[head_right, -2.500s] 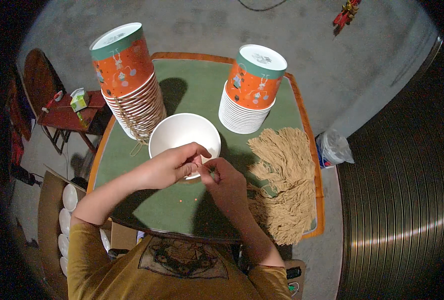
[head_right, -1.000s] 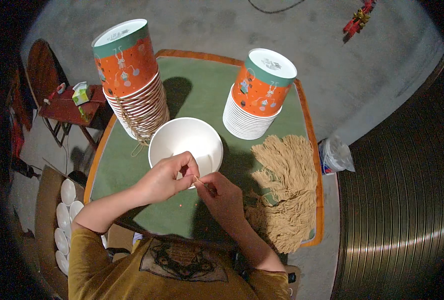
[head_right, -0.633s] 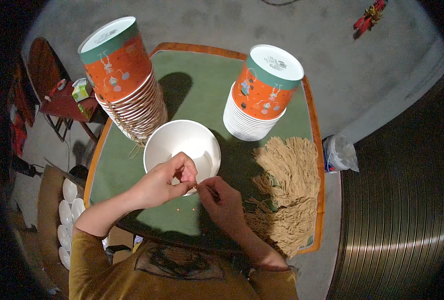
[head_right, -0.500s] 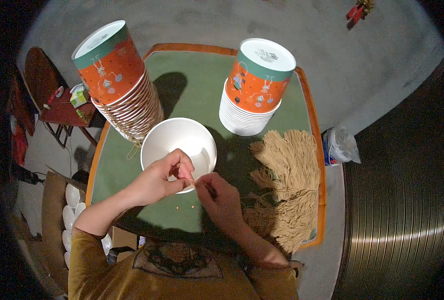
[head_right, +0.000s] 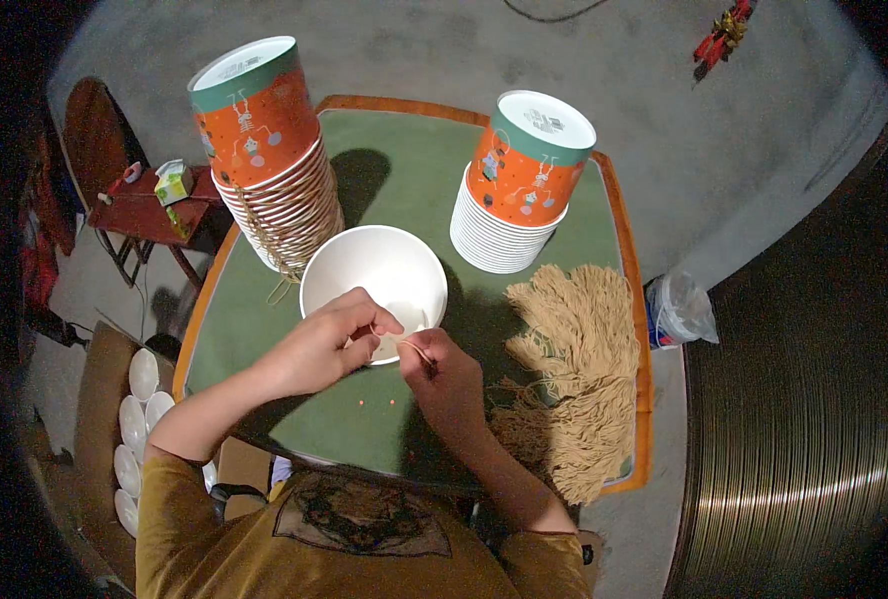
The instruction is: Threading string through pre-punched holes in paper cups and organizing them into stacks.
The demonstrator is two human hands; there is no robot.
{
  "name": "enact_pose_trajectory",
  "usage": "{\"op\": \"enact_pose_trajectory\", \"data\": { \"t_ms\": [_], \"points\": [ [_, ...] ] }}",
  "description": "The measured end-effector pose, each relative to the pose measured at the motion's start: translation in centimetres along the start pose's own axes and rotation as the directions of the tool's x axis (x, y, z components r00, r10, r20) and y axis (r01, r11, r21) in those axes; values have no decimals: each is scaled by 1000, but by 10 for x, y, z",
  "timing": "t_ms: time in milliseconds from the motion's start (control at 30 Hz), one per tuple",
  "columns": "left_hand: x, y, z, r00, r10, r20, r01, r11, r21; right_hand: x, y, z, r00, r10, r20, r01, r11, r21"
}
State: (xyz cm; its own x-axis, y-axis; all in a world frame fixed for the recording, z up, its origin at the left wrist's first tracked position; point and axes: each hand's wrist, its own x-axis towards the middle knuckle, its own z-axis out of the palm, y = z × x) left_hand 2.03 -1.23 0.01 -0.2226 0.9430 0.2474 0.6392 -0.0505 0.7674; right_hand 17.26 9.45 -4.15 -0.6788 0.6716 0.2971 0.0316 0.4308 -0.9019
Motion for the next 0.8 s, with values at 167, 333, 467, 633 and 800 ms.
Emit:
{"op": "enact_pose_trajectory", "data": {
  "t_ms": [167, 333, 467, 633, 800],
  "points": [
    [0, 11, 2, 997, -69, 37, 68, 997, 28, 3, -2, -2, 999, 33, 39, -32, 999, -42],
    [1, 14, 7, 983, -177, 44, 177, 984, 15, 0, 5, -1, 1000, -18, 18, 19, 996, -91],
    [1, 9, 10, 979, -202, -12, 202, 979, -10, -2, 6, -4, 995, -78, 59, 85, 986, -140],
    [3, 9, 5, 988, -155, 0, 155, 987, 35, -1, 9, -5, 992, -97, 82, 106, 988, -109],
    [7, 12, 0, 962, -255, 94, 255, 967, 12, 0, 7, -6, 992, -92, 85, 104, 984, -142]
  ]
}}
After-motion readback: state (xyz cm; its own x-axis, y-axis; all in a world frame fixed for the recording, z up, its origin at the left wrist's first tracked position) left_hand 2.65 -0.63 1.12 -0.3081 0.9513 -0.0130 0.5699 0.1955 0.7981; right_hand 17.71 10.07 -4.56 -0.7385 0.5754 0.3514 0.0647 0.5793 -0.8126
